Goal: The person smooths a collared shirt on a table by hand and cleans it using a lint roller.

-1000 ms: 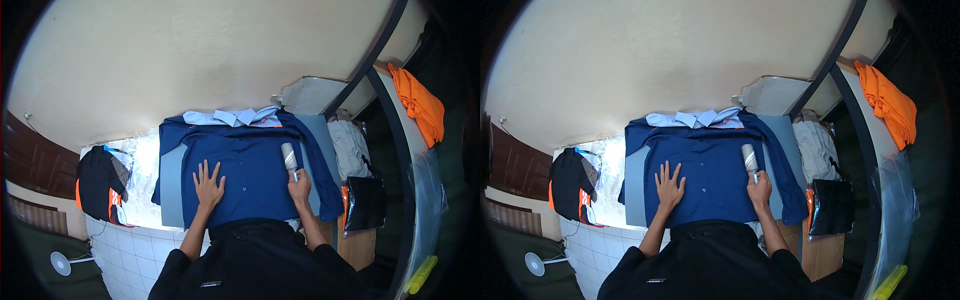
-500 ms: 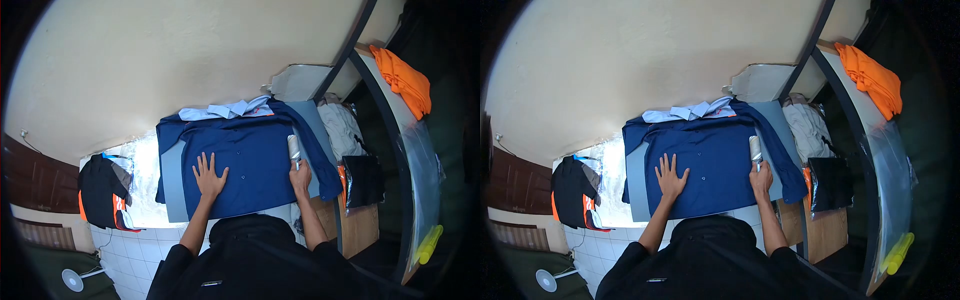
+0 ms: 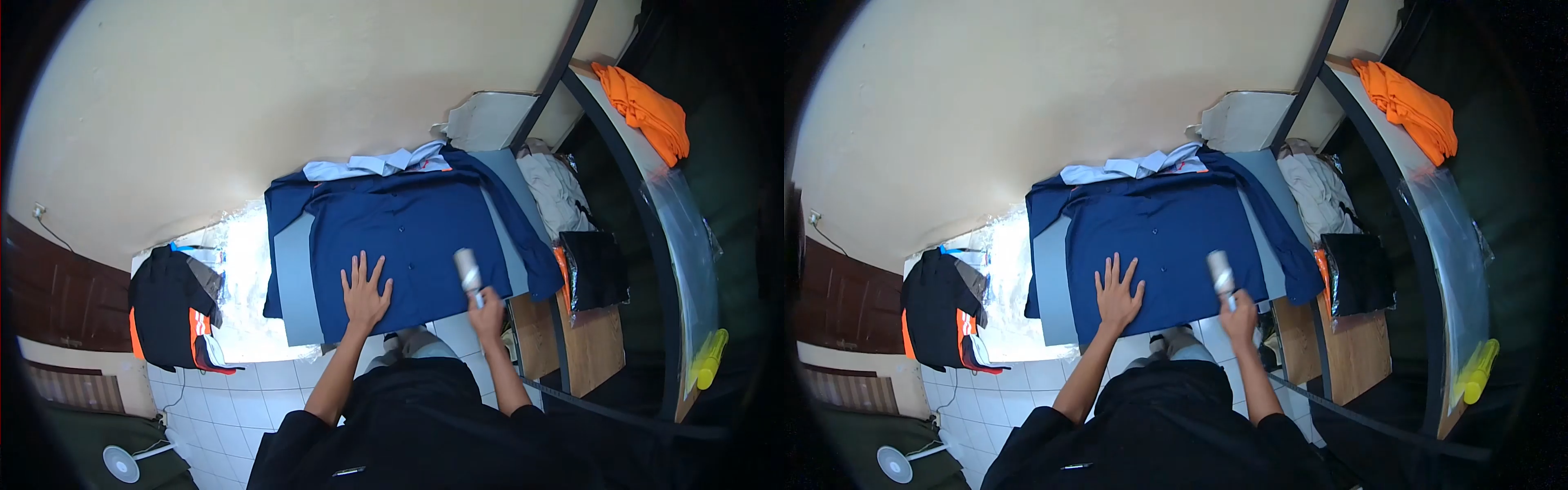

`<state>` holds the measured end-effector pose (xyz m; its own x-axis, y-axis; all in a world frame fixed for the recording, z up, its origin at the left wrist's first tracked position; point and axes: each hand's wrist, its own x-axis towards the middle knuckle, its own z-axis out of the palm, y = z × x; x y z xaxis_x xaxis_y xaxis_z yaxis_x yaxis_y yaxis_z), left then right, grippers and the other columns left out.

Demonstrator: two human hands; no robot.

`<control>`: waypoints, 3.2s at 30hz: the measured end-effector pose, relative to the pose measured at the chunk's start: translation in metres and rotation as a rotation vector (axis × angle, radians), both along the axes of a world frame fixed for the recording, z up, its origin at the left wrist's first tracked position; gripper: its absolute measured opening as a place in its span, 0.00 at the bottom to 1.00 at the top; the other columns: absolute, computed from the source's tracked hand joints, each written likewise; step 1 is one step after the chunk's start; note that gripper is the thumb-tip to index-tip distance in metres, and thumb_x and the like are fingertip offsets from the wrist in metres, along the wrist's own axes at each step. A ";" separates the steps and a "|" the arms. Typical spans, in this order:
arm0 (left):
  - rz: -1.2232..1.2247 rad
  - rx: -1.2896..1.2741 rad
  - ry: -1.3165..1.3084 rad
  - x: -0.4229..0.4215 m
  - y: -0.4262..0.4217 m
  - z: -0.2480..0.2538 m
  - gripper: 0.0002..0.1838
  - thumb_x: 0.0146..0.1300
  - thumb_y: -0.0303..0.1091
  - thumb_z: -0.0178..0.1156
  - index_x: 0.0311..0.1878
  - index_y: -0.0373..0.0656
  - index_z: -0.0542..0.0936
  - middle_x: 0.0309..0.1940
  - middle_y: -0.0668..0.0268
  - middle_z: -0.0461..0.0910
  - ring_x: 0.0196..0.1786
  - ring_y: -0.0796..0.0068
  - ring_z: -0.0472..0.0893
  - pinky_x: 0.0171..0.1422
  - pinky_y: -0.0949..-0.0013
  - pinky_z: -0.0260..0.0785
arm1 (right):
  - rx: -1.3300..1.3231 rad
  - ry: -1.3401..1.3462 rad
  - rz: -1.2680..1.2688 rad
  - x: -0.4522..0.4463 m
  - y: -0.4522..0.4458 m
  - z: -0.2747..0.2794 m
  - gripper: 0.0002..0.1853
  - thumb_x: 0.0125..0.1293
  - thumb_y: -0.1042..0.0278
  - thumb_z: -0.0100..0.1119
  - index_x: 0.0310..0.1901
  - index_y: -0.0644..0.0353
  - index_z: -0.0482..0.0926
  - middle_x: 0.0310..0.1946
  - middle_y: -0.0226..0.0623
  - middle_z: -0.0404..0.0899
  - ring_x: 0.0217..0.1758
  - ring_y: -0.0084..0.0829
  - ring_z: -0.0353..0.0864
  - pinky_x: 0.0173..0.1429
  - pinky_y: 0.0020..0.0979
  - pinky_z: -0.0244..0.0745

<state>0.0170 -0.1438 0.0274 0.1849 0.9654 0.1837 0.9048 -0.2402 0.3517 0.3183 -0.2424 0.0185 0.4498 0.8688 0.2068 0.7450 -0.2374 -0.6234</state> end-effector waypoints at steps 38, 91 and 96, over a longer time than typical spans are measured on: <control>-0.034 0.031 0.018 -0.020 -0.025 -0.007 0.34 0.79 0.57 0.57 0.85 0.64 0.73 0.90 0.53 0.58 0.92 0.48 0.55 0.92 0.35 0.41 | -0.049 0.167 -0.241 0.021 -0.055 0.009 0.14 0.70 0.62 0.77 0.36 0.63 0.82 0.28 0.50 0.87 0.31 0.51 0.88 0.38 0.50 0.78; 0.025 -0.340 0.022 -0.008 -0.045 0.007 0.78 0.37 0.94 0.69 0.91 0.60 0.61 0.93 0.41 0.35 0.94 0.39 0.30 0.85 0.16 0.17 | -0.118 0.222 0.180 -0.043 -0.037 0.033 0.16 0.67 0.61 0.79 0.37 0.63 0.83 0.34 0.48 0.86 0.38 0.50 0.90 0.42 0.47 0.79; 0.074 -0.299 -0.007 -0.004 -0.073 0.005 0.79 0.35 0.94 0.70 0.90 0.60 0.62 0.93 0.40 0.36 0.94 0.37 0.31 0.84 0.14 0.19 | -0.101 0.302 -0.126 -0.030 -0.032 0.005 0.16 0.68 0.60 0.79 0.36 0.63 0.83 0.26 0.45 0.87 0.29 0.43 0.88 0.38 0.46 0.79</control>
<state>0.0131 -0.2166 0.0326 0.1120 0.9877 -0.1094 0.9132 -0.0589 0.4032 0.2882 -0.2743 0.0237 0.5825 0.8120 -0.0368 0.4912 -0.3877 -0.7800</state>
